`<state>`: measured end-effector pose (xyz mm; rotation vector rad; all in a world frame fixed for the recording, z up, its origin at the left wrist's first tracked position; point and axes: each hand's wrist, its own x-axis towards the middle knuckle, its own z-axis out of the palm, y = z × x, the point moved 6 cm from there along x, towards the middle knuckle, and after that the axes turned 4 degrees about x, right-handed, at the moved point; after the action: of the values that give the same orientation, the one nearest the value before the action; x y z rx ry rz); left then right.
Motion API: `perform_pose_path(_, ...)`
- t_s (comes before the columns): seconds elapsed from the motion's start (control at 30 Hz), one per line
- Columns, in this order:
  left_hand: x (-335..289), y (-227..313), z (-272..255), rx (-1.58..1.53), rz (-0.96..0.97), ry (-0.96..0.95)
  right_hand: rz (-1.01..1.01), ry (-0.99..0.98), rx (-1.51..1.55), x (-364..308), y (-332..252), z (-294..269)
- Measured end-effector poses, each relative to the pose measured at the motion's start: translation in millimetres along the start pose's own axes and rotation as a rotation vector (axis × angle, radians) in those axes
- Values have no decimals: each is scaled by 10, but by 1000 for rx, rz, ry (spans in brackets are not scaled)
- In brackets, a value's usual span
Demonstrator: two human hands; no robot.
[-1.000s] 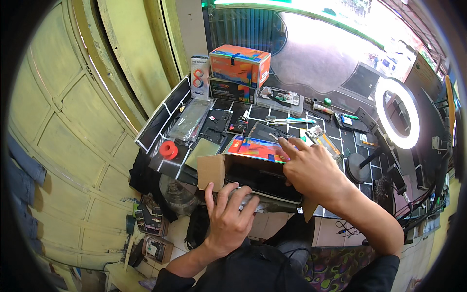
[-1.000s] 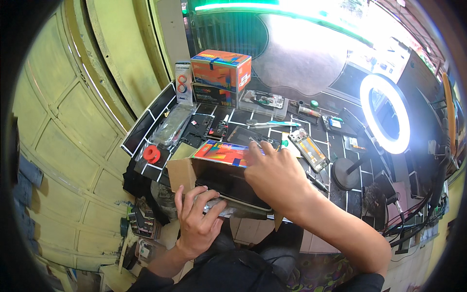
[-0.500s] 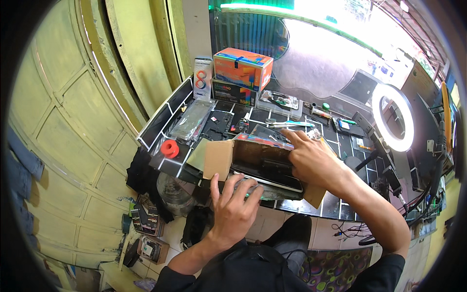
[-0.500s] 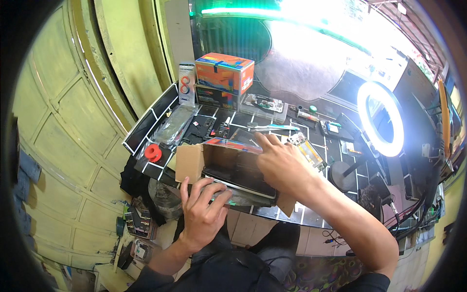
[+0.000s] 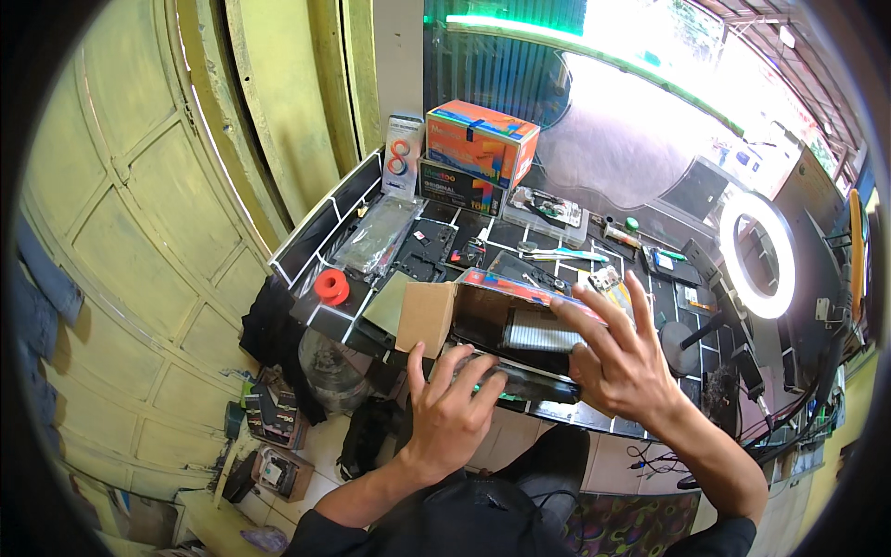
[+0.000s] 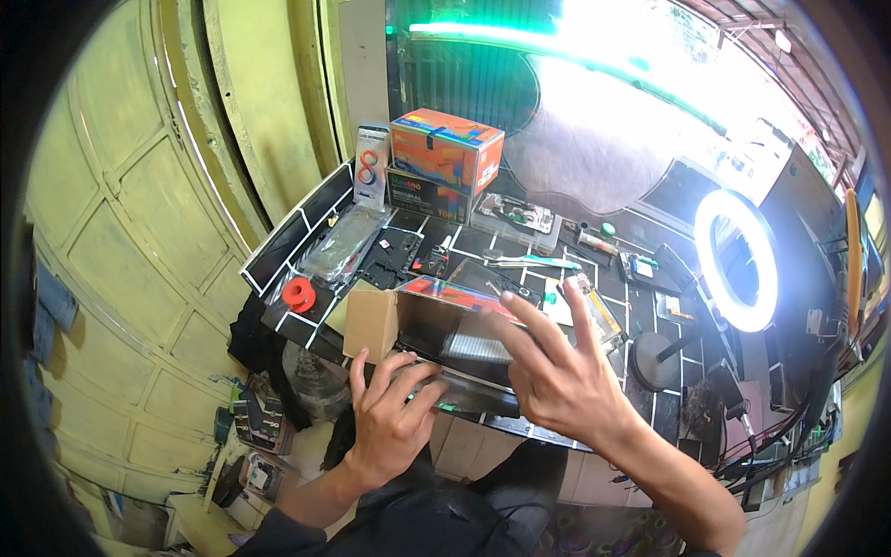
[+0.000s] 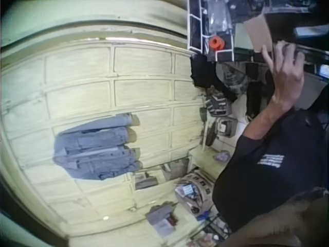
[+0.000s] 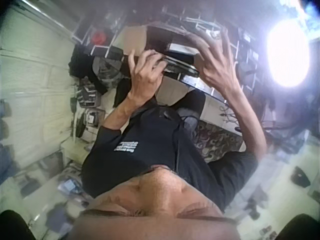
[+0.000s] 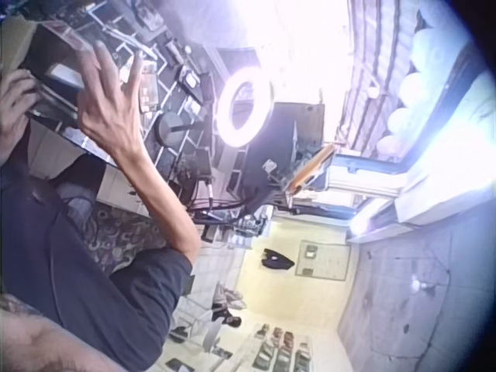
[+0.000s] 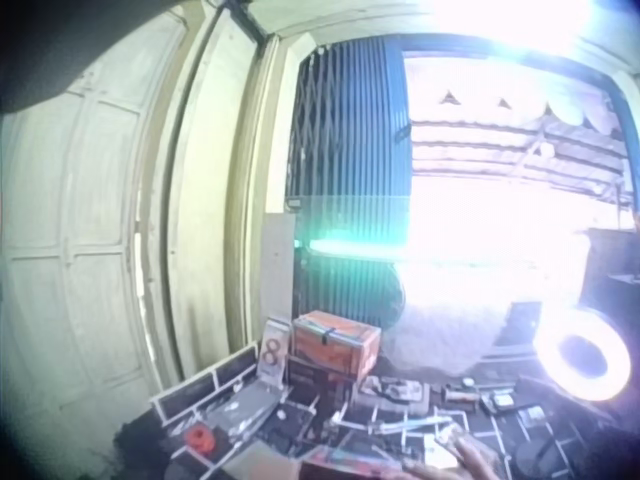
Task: The person uses a small tool to work on the internal components of a disassembled smartphone, then opens a box and removes a packaged item. The person handles the phone and box on a cluttered workbench.
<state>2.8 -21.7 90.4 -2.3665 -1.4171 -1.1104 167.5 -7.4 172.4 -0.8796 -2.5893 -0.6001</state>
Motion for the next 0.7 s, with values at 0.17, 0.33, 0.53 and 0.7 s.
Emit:
perform_pose_path(0.17,-24,8,5,-5,1,9,-25,80,-34,-165,-28,70)
perform_pose_path(0.33,-41,7,-11,-3,-5,11,165,110,79,-198,88,107)
perform_pose_path(0.53,21,-6,-11,-17,-9,-26,629,106,507,-120,427,94)
perform_pose_path(0.7,44,-10,-5,-16,-7,-37,693,46,689,-138,557,106)
